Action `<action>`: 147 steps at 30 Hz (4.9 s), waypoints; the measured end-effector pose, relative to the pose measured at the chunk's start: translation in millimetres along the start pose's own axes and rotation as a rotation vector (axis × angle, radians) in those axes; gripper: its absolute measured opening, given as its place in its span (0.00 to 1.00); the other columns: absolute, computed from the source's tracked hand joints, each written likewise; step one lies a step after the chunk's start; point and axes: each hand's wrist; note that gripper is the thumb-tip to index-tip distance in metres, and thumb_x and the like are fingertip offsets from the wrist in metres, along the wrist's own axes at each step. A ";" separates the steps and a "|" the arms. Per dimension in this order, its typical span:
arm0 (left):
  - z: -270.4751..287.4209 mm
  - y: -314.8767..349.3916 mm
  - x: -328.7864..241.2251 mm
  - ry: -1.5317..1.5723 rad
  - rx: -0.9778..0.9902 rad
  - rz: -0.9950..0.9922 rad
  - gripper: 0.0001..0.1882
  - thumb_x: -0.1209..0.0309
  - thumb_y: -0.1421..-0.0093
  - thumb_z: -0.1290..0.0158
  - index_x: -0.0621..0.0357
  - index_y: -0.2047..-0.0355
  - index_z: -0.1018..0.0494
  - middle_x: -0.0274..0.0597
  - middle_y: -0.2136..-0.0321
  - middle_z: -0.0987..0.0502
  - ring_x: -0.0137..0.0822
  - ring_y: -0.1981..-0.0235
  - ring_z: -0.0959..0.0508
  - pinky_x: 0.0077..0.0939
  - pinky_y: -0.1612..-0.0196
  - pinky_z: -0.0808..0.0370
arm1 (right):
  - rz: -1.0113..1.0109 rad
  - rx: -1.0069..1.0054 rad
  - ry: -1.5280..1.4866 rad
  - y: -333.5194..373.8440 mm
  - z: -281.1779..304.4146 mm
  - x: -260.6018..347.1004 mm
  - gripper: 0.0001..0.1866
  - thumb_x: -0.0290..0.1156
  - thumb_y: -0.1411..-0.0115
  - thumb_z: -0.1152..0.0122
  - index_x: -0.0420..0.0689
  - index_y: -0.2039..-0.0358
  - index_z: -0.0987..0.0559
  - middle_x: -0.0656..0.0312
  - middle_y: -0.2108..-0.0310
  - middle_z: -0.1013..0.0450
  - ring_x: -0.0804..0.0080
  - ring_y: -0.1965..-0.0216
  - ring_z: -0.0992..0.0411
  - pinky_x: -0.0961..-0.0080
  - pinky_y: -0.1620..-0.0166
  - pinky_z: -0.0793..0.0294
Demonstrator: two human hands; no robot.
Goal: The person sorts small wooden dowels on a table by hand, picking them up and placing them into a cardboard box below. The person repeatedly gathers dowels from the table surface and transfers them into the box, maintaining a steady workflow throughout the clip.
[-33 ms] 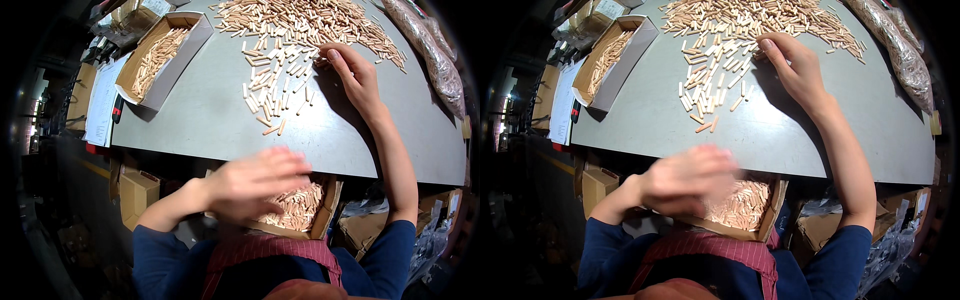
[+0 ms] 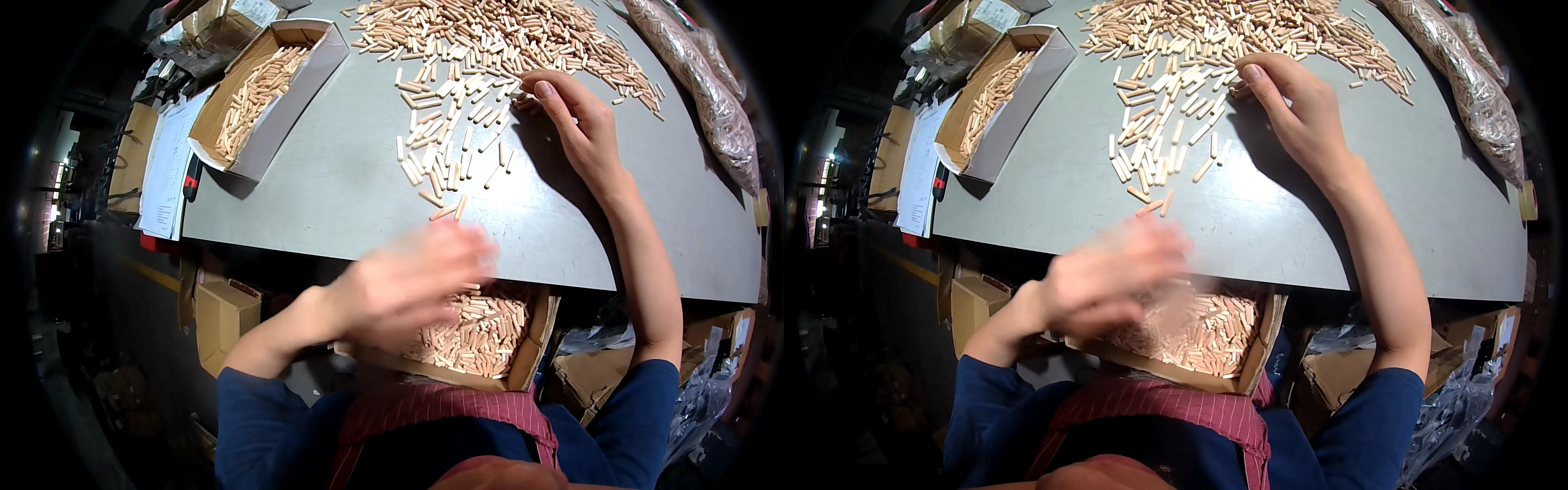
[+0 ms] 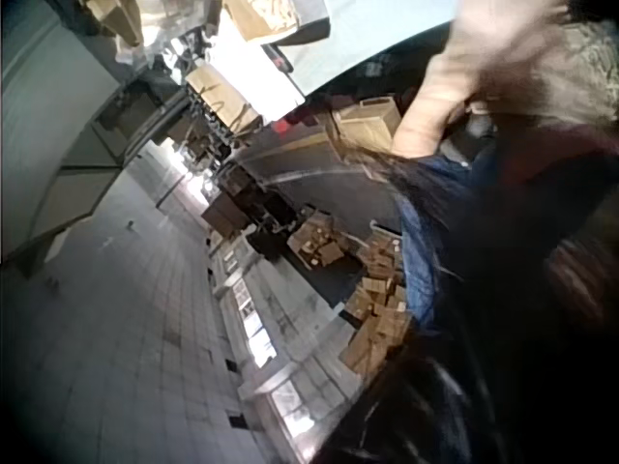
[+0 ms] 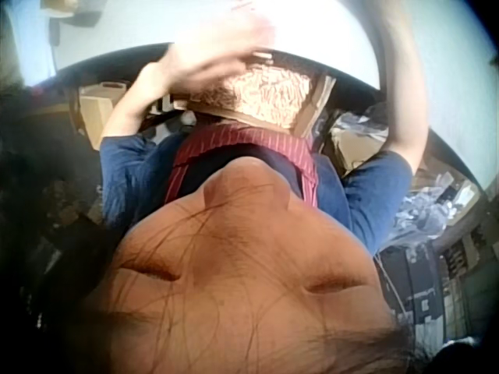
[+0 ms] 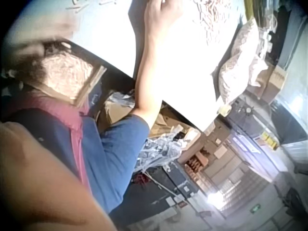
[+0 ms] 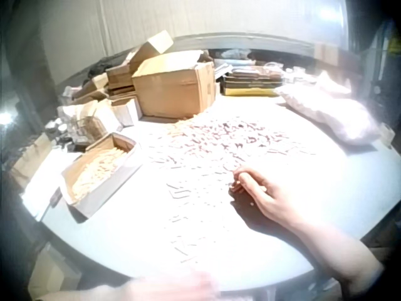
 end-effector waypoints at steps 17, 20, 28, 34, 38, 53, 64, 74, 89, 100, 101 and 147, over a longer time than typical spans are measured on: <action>18.8 -34.7 54.9 -0.531 0.229 0.251 0.52 0.34 0.30 0.57 0.62 0.22 0.51 0.53 0.21 0.48 0.57 0.20 0.51 0.56 0.21 0.56 | -0.052 0.051 0.032 -2.2 2.0 -5.5 0.18 0.37 0.21 0.46 0.35 0.45 0.19 0.55 0.42 0.22 0.68 0.43 0.24 0.73 0.41 0.26; 21.8 -30.5 46.0 -0.520 0.286 0.200 0.51 0.33 0.31 0.57 0.61 0.22 0.47 0.51 0.22 0.46 0.57 0.21 0.49 0.57 0.22 0.53 | -0.009 0.042 0.050 -0.7 1.2 -6.4 0.18 0.37 0.21 0.47 0.33 0.49 0.18 0.54 0.42 0.22 0.65 0.45 0.23 0.73 0.43 0.25; 24.2 7.5 33.0 0.643 -0.364 0.432 0.34 0.51 0.20 0.59 0.67 0.28 0.36 0.55 0.28 0.34 0.47 0.24 0.38 0.43 0.23 0.43 | 0.053 0.012 0.031 -3.8 -0.1 -10.6 0.18 0.38 0.23 0.45 0.34 0.49 0.18 0.55 0.46 0.21 0.66 0.51 0.20 0.74 0.48 0.22; 31.7 11.2 33.7 0.222 -0.314 0.537 0.39 0.47 0.19 0.69 0.73 0.30 0.36 0.56 0.29 0.33 0.47 0.25 0.38 0.39 0.23 0.48 | 0.088 -0.007 0.075 -3.7 0.3 -8.2 0.17 0.37 0.23 0.44 0.34 0.49 0.18 0.55 0.47 0.20 0.66 0.51 0.20 0.73 0.48 0.21; 29.2 3.7 36.6 0.205 -0.249 0.454 0.32 0.52 0.18 0.64 0.67 0.29 0.35 0.57 0.29 0.32 0.52 0.25 0.37 0.40 0.24 0.43 | 0.087 -0.004 0.062 -4.8 0.2 -7.9 0.17 0.36 0.23 0.44 0.34 0.49 0.18 0.54 0.48 0.20 0.66 0.52 0.20 0.73 0.48 0.21; 18.3 -74.6 71.3 0.579 -0.133 0.410 0.35 0.49 0.19 0.66 0.69 0.31 0.34 0.51 0.32 0.30 0.40 0.30 0.32 0.35 0.25 0.41 | 0.060 0.034 0.030 -4.4 0.4 -7.2 0.17 0.34 0.22 0.45 0.33 0.50 0.17 0.52 0.46 0.20 0.64 0.45 0.22 0.71 0.42 0.24; 4.4 -59.2 55.6 0.190 0.250 -0.097 0.27 0.61 0.23 0.58 0.70 0.33 0.29 0.56 0.32 0.29 0.55 0.27 0.35 0.56 0.23 0.45 | 0.026 0.087 0.028 -3.5 4.7 -8.3 0.17 0.34 0.22 0.45 0.31 0.55 0.16 0.54 0.50 0.18 0.70 0.52 0.20 0.75 0.49 0.20; 32.1 -28.1 18.8 0.956 -0.144 0.552 0.28 0.58 0.20 0.58 0.69 0.34 0.29 0.54 0.33 0.27 0.48 0.30 0.30 0.43 0.28 0.35 | -0.195 -0.012 -0.555 -1.9 -1.8 -10.9 0.19 0.40 0.22 0.44 0.36 0.54 0.15 0.61 0.58 0.18 0.78 0.55 0.23 0.78 0.51 0.24; 3.3 -145.2 139.9 -0.686 0.081 0.288 0.51 0.32 0.29 0.59 0.59 0.21 0.51 0.54 0.21 0.50 0.58 0.20 0.55 0.67 0.23 0.66 | -0.360 -0.173 -0.453 -13.9 10.7 -35.7 0.23 0.44 0.22 0.46 0.35 0.44 0.20 0.64 0.54 0.23 0.79 0.51 0.27 0.81 0.47 0.28; 1.1 -103.3 95.0 -0.663 0.195 0.154 0.46 0.36 0.28 0.58 0.56 0.22 0.47 0.49 0.21 0.49 0.57 0.21 0.51 0.71 0.24 0.57 | -0.331 0.074 -0.466 -7.3 7.6 -28.4 0.25 0.46 0.21 0.49 0.36 0.43 0.20 0.62 0.43 0.24 0.77 0.43 0.26 0.76 0.42 0.26; 2.3 -98.0 88.7 -0.648 0.206 0.149 0.46 0.36 0.28 0.56 0.56 0.22 0.46 0.51 0.21 0.48 0.59 0.21 0.50 0.72 0.25 0.57 | -0.269 0.130 -0.329 -7.9 9.4 -27.0 0.24 0.45 0.21 0.49 0.36 0.42 0.19 0.58 0.40 0.25 0.73 0.40 0.27 0.73 0.39 0.27; 42.2 8.4 64.6 0.105 -0.287 0.561 0.47 0.38 0.22 0.72 0.72 0.24 0.49 0.55 0.28 0.33 0.53 0.26 0.38 0.44 0.22 0.54 | -0.167 -0.084 -0.176 -8.1 5.8 -28.8 0.28 0.50 0.21 0.48 0.40 0.37 0.24 0.55 0.44 0.20 0.71 0.40 0.26 0.75 0.36 0.30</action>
Point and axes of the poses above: each hand's wrist, its own y-axis away from the middle knuckle, its own z-axis out of the back of the hand, x = y × z
